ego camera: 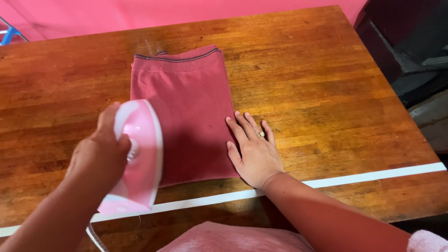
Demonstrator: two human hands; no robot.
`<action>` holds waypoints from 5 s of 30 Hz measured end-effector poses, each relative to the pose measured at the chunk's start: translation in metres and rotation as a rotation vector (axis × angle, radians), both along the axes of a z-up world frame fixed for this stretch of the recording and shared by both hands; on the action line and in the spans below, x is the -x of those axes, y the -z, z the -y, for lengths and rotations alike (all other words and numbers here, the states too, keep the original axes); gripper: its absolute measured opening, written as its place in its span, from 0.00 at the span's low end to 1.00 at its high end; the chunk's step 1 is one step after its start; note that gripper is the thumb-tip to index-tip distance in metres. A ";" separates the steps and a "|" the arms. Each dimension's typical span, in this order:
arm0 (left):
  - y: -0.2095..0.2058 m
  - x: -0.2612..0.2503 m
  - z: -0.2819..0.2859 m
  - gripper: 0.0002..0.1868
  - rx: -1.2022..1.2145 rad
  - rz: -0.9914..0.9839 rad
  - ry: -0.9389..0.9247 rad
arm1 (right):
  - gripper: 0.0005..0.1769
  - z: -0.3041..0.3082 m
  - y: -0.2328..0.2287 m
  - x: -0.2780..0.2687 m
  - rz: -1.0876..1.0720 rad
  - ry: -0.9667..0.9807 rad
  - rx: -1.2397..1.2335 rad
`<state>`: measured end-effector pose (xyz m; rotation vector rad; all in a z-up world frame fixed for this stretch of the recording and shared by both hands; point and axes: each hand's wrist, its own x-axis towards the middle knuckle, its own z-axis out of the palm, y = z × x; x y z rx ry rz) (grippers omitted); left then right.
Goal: Ironing and folding a red shirt on a wooden table.
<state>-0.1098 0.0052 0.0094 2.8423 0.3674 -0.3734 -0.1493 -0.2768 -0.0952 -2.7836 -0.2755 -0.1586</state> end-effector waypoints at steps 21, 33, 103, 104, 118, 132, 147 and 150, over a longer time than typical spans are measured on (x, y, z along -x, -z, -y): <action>0.006 -0.080 0.077 0.38 0.049 0.118 0.342 | 0.42 0.008 -0.017 0.026 -0.101 -0.045 -0.063; 0.001 -0.032 0.097 0.39 0.141 -0.034 0.283 | 0.40 0.006 -0.013 0.028 -0.014 -0.040 -0.098; 0.007 0.031 0.086 0.35 0.282 0.042 0.714 | 0.32 0.009 -0.008 0.033 0.169 0.086 -0.317; 0.005 0.030 0.086 0.35 0.282 0.044 0.710 | 0.32 0.009 -0.008 0.033 0.170 0.082 -0.317; -0.018 -0.004 0.103 0.35 0.125 -0.028 0.428 | 0.39 0.005 -0.019 0.030 0.054 0.073 -0.185; -0.011 -0.081 0.093 0.36 -0.055 -0.025 0.314 | 0.29 0.008 -0.008 0.029 0.104 -0.012 -0.156; -0.005 -0.097 0.074 0.38 -0.053 0.079 0.297 | 0.28 0.009 -0.007 0.029 0.095 0.003 -0.189; 0.006 -0.111 0.054 0.37 -0.072 0.086 0.197 | 0.27 0.008 -0.007 0.030 0.094 0.003 -0.197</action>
